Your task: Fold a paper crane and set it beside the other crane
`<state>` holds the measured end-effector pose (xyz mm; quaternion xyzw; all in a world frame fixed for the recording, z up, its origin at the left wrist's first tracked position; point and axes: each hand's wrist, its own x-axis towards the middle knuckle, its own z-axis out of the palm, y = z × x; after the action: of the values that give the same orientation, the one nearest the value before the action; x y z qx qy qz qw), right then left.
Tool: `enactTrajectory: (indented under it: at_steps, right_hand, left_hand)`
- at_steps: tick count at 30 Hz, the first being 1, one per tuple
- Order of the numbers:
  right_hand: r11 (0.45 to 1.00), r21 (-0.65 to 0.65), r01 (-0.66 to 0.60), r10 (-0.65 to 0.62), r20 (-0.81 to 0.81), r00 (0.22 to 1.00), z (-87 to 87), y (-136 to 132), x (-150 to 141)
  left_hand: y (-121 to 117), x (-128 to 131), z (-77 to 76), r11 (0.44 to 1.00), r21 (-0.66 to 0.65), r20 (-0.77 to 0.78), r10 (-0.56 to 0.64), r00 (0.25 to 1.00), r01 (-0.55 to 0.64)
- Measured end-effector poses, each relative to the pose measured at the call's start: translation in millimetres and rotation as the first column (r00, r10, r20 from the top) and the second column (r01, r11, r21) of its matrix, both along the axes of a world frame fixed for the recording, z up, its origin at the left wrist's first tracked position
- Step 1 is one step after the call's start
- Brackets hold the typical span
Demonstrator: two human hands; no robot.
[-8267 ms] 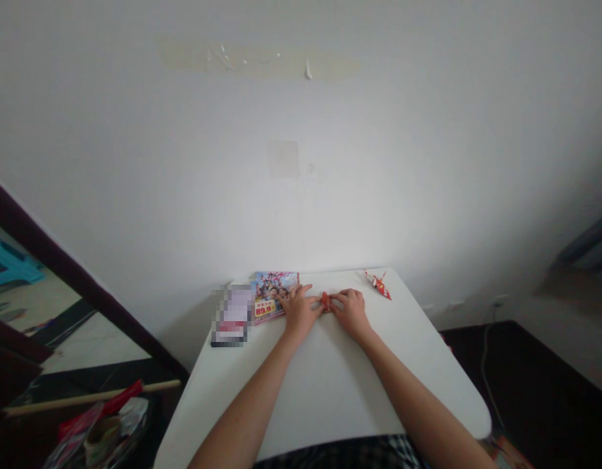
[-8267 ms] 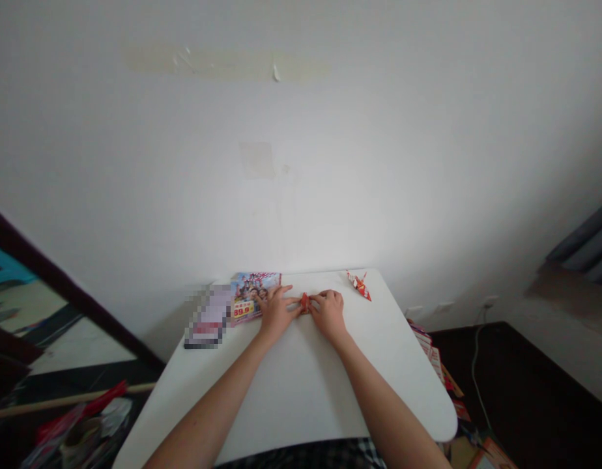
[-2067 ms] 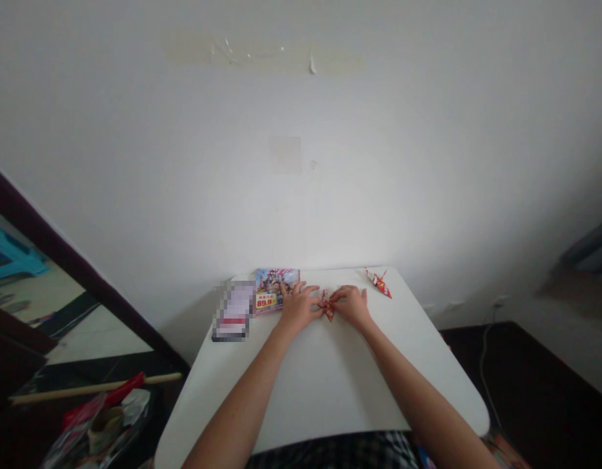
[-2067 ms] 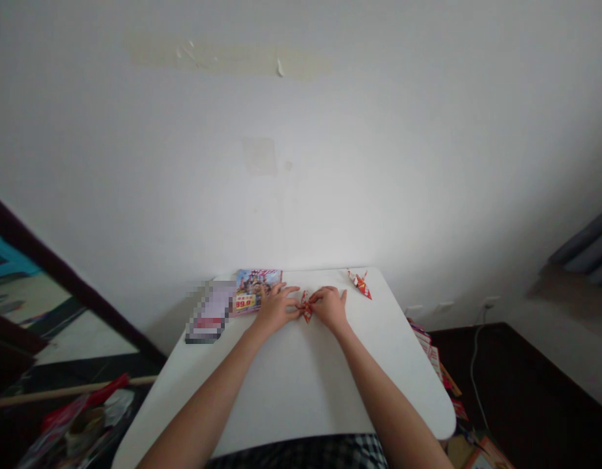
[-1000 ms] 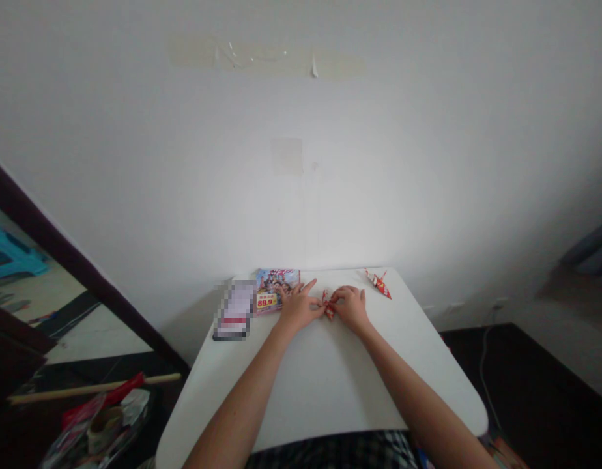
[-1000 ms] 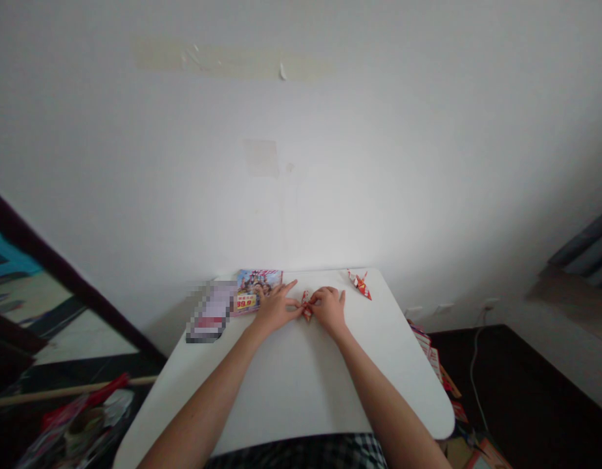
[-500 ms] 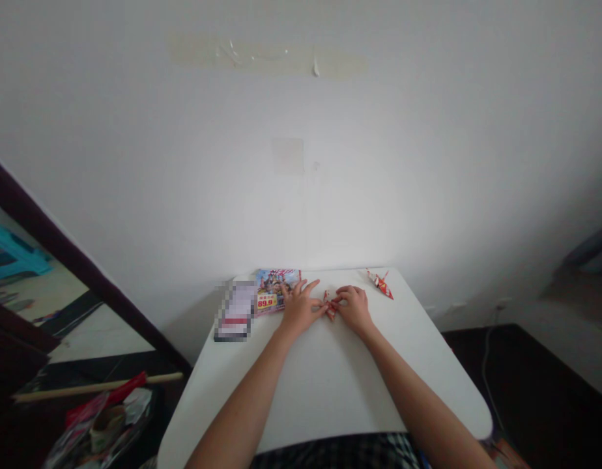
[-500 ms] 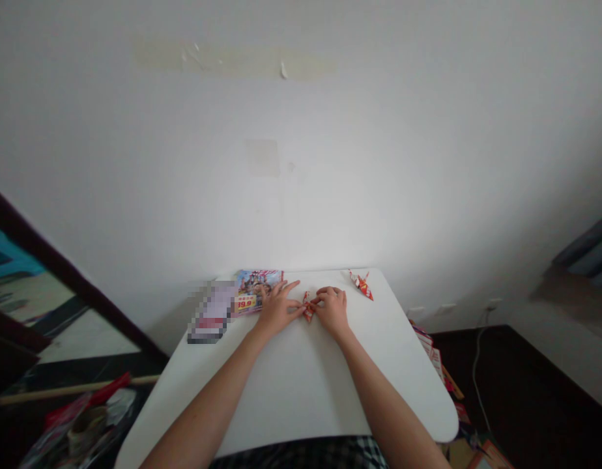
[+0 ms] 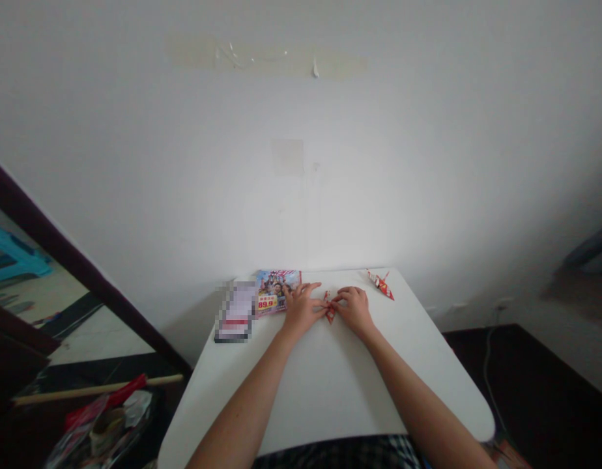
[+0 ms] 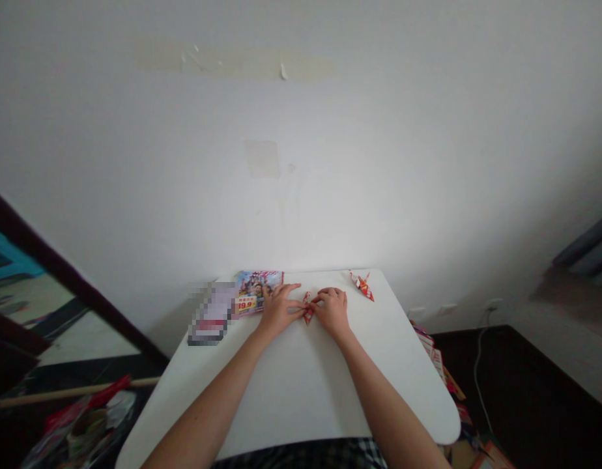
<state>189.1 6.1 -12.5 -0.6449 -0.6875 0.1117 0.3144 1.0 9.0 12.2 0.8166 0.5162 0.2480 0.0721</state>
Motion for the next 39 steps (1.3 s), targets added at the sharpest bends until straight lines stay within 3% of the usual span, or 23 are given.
enactTrajectory:
  at_steps: [14, 21, 34, 39]
  right_hand:
    - [0.999, 0.02, 0.034, -0.034, 0.009, 0.999, 0.0, -1, -8]
    - [0.997, 0.043, 0.057, -0.058, 0.028, 0.998, 1.3, -2, -6]
    - [0.998, 0.023, 0.055, -0.055, 0.005, 0.998, 1.8, -1, -7]
    - [0.996, 0.063, 0.063, -0.067, 0.061, 0.996, -1.8, -5, -8]
  left_hand:
    - [4, -1, 0.2, 0.999, -0.024, -0.069, 0.044, 0.997, -0.046]
    - [4, -4, -5.0, 0.998, 0.057, -0.009, 0.015, 1.0, -0.014]
    - [12, -9, -5.7, 0.994, -0.079, -0.062, 0.065, 0.996, -0.07]
    - [11, -12, -7.1, 0.997, -0.069, -0.038, 0.041, 0.998, -0.043]
